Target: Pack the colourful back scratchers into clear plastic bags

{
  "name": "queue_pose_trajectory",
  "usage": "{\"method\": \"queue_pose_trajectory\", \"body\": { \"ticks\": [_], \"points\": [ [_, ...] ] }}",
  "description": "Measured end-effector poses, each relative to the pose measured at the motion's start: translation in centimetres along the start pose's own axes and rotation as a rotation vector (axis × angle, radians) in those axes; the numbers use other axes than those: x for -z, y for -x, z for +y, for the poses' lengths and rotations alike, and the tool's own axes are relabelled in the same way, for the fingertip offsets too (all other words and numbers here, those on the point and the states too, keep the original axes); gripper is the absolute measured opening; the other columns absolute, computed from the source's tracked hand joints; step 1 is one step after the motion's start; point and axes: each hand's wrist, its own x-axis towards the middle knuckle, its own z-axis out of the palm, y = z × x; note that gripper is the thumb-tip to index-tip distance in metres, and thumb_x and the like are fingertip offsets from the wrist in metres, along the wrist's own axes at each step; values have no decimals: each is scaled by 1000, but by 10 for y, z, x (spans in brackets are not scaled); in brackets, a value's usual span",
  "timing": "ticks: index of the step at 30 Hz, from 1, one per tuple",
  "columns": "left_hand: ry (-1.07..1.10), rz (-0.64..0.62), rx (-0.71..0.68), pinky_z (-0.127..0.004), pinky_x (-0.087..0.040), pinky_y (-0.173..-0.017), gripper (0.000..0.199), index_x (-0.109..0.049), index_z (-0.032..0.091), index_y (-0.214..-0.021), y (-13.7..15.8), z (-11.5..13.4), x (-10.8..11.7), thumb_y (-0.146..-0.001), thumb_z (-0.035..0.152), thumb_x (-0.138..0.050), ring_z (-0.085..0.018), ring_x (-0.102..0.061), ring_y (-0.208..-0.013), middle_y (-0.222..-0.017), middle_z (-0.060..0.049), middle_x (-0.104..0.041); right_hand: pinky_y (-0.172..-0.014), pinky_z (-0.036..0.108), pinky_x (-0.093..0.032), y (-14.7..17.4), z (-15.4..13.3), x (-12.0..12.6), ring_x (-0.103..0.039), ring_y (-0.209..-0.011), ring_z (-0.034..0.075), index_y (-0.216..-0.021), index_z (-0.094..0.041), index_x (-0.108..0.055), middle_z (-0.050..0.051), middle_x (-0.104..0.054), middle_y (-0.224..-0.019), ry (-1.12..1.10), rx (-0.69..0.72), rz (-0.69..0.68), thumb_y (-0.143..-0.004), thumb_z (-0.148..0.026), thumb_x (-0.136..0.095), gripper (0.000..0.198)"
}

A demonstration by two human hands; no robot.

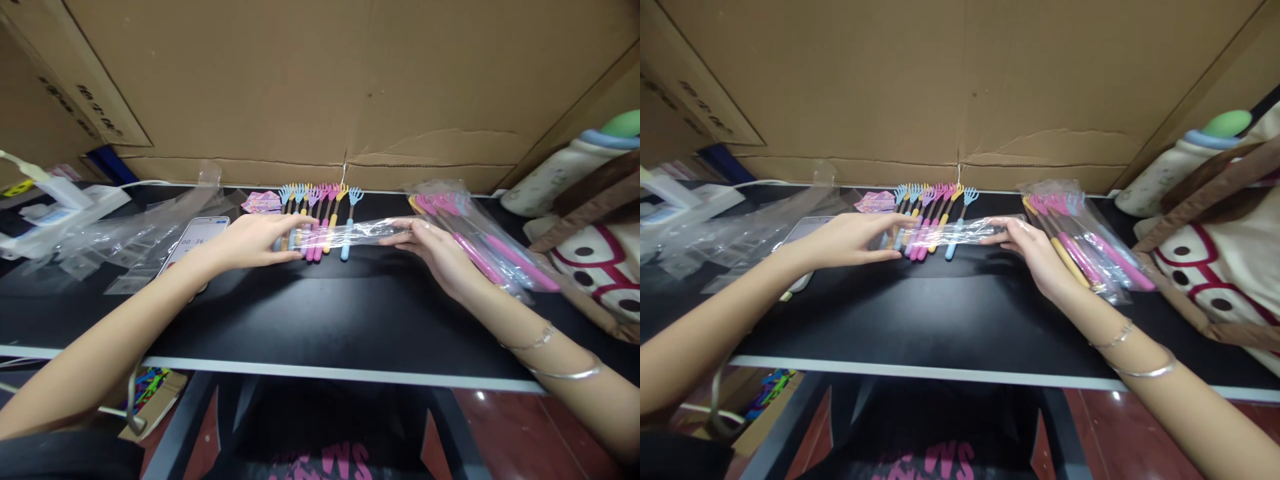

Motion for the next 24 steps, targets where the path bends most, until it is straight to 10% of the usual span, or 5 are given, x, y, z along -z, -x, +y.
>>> {"method": "queue_pose_trajectory", "body": {
  "ticks": [24],
  "points": [
    [139, -65, 8, -24, -41, -74, 52, -49, 29, -138, 0, -12, 9, -94, 57, -46, -18, -66, -88, -107, -1, -72, -107, 49, -44, -11, 5, 14, -65, -118, 29, -121, -23, -71, 9, -79, -100, 157, 58, -43, -91, -65, -52, 55]
  ]
}}
